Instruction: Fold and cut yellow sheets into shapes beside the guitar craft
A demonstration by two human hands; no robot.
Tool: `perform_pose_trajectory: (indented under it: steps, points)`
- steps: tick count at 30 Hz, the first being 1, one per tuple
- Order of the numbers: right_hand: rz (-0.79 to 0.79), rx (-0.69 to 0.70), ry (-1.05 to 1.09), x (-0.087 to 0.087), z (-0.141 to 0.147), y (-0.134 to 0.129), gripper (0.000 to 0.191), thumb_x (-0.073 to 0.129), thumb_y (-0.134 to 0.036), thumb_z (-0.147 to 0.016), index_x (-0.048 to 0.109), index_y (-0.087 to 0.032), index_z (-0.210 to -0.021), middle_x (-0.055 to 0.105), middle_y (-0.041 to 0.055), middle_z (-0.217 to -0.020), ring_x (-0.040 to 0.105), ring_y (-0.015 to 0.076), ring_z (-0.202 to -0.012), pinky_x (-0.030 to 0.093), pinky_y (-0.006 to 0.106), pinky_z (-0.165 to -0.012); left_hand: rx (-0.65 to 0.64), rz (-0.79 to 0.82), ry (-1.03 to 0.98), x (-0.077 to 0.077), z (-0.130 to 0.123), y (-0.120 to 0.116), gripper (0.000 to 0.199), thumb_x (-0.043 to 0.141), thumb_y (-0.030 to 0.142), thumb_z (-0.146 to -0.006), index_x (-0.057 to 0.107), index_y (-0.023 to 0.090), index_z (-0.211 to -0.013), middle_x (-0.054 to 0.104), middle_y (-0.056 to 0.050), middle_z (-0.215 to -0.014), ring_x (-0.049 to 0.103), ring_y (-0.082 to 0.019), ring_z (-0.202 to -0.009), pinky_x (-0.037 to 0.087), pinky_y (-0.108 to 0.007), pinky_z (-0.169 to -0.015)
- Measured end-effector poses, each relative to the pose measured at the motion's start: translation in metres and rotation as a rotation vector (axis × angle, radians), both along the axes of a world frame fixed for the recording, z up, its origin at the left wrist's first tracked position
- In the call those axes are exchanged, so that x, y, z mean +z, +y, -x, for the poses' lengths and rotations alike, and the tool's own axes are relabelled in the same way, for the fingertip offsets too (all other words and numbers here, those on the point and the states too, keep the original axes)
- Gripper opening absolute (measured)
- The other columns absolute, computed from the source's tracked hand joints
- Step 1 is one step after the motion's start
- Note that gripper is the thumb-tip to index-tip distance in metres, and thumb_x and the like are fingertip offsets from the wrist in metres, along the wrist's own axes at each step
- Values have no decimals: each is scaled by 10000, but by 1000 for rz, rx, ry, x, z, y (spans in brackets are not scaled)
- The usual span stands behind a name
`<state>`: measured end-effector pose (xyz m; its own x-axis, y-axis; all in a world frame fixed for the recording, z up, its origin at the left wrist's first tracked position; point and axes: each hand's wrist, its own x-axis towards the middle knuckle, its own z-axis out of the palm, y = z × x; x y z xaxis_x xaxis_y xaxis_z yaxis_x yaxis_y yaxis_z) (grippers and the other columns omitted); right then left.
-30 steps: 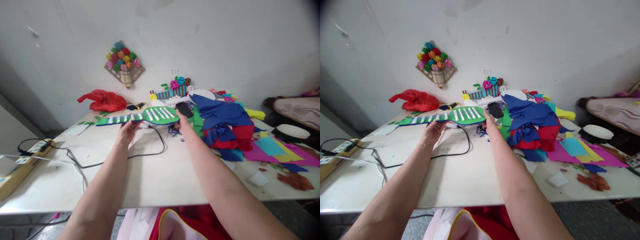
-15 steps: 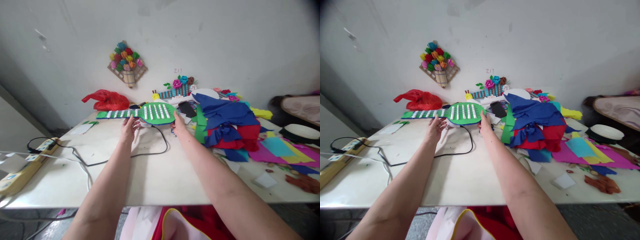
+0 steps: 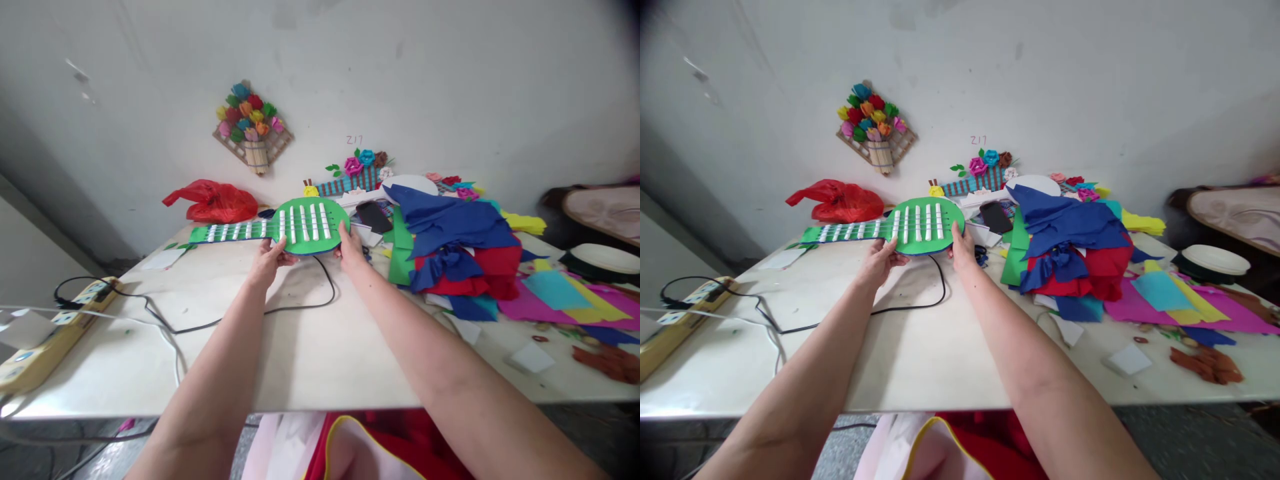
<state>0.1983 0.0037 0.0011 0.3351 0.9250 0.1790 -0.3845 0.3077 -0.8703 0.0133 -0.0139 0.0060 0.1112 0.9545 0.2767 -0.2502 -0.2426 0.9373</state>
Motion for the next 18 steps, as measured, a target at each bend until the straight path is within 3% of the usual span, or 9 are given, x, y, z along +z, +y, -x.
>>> perform_pose_trajectory:
  steps: [6,12,18]
  points:
    - [-22,0,-43,-5,1,1,380,540,-558,-708,523,-213,-866,424,-104,-467,338,30,-279,229,172,-265,-1,-26,-28,1,1,0,464,687,364,-664,432,173,-1001,619,16,-624,627,-147,-497,510,-219,-463]
    - [19,16,-88,-6,0,0,426,559,-582,-687,532,-217,-906,404,-108,-414,345,46,-273,228,174,-257,15,-3,-9,-1,3,2,468,730,324,-621,418,168,-934,621,10,-644,625,-164,-490,522,-250,-451]
    - [18,52,-204,-6,-8,4,487,459,-674,-708,541,-201,-789,419,-76,-361,351,66,-271,217,183,-252,32,-6,-19,-2,10,4,465,740,318,-594,444,154,-912,624,4,-638,611,-157,-461,511,-241,-425]
